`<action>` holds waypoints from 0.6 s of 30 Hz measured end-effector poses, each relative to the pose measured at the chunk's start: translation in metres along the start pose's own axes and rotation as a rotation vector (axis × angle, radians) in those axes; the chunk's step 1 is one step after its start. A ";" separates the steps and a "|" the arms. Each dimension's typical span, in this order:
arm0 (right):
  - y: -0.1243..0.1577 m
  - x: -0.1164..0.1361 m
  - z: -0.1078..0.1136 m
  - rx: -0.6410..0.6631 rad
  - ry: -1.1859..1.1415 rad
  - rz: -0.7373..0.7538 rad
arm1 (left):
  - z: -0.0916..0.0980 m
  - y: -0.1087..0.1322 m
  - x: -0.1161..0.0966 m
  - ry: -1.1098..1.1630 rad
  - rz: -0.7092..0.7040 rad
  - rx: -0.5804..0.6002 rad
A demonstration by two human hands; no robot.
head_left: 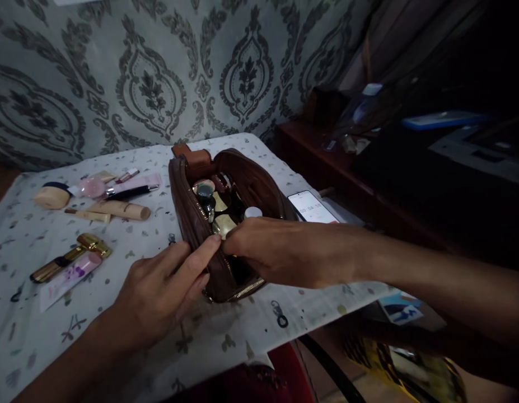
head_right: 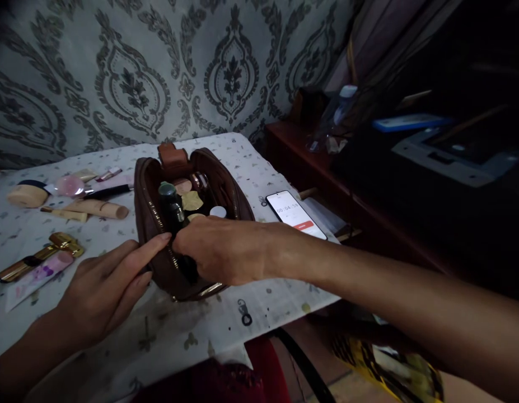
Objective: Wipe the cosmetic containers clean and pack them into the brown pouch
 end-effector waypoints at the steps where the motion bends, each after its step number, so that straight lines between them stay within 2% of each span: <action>1: 0.000 0.001 0.000 0.003 0.007 -0.009 | 0.000 0.000 0.000 -0.004 -0.004 0.001; 10: 0.005 -0.012 -0.004 -0.136 0.102 -0.054 | 0.001 0.003 0.001 -0.039 -0.008 0.002; 14: 0.004 -0.005 -0.002 -0.055 0.136 -0.100 | -0.001 0.004 0.001 -0.049 0.015 -0.012; 18: -0.002 -0.002 -0.002 -0.002 0.168 -0.063 | -0.001 0.003 0.000 -0.071 0.009 -0.044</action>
Point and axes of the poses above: each hand's wrist, its own y-axis away from the middle knuckle, its own z-axis out of the back of the hand, x = y × z, the point moved 3 cm from there along -y, towards the middle knuckle, and after that the axes turned 4 degrees about y, right-handed, at the moved point
